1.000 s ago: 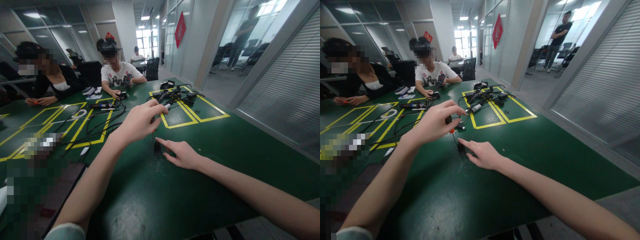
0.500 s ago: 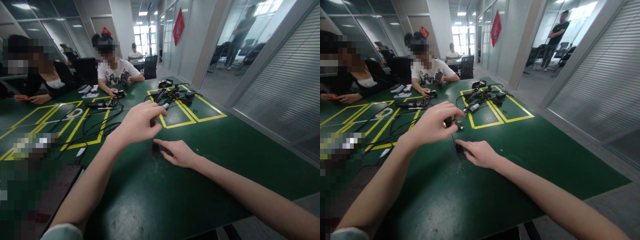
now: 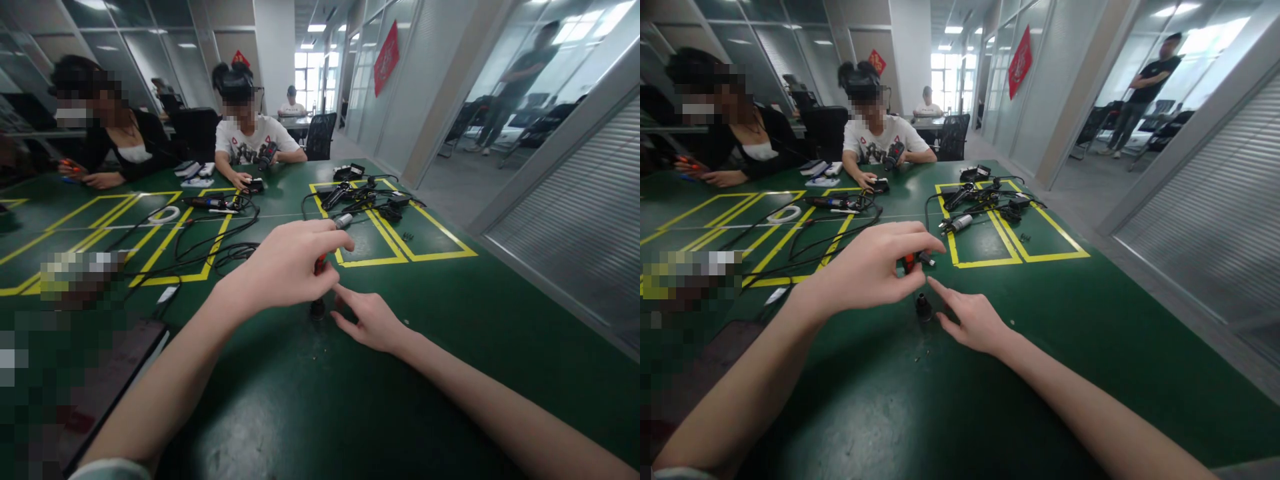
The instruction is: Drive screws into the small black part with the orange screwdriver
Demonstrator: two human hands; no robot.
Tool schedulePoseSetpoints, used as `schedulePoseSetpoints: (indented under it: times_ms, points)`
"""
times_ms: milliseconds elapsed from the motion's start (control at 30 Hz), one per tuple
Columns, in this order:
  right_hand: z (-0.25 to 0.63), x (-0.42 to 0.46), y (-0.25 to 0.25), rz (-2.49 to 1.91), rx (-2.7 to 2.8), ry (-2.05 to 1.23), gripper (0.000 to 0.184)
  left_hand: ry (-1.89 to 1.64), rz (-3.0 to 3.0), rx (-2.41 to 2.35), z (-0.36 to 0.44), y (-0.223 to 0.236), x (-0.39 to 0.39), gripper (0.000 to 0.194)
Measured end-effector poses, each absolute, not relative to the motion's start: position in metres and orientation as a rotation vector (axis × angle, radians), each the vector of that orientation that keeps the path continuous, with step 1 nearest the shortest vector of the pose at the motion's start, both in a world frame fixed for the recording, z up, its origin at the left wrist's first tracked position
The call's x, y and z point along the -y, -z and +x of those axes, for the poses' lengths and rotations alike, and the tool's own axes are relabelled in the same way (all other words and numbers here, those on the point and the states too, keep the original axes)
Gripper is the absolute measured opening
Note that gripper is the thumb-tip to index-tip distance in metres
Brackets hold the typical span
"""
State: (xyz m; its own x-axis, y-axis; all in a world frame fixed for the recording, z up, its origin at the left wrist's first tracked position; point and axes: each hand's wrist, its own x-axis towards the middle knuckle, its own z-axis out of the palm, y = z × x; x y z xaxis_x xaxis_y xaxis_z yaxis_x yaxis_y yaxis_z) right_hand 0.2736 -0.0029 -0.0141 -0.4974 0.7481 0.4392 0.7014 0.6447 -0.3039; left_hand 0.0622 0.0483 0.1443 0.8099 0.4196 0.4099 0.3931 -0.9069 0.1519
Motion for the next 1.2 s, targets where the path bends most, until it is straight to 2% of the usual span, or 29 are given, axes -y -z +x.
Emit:
schedulePoseSetpoints:
  times_ms: [200,500,667,900,1100,1200]
  points:
    - [0.279,0.006,0.009,-1.025,2.385,-0.235,0.045,-0.656,2.892,-0.581,0.061,-0.145,-0.049,0.039]
    - [0.27,0.005,0.005,-0.981,2.33,-0.04,0.028,-0.616,2.895,-0.68,0.063,-0.148,-0.052,0.033]
    - [0.264,0.002,0.013,-1.041,2.251,-0.092,0.028,-0.635,2.896,-0.783,0.067,-0.148,-0.057,0.029]
    - [0.264,0.004,0.013,-0.943,2.298,0.166,0.022,-0.603,2.996,-0.948,0.068,-0.148,-0.055,0.03]
    - [0.271,0.005,0.012,-0.92,2.327,0.104,0.023,-0.457,2.855,-0.668,0.057,-0.155,-0.043,0.048]
    - [0.275,0.006,0.011,-0.912,2.351,0.059,0.028,-0.445,2.863,-0.647,0.054,-0.156,-0.041,0.047]
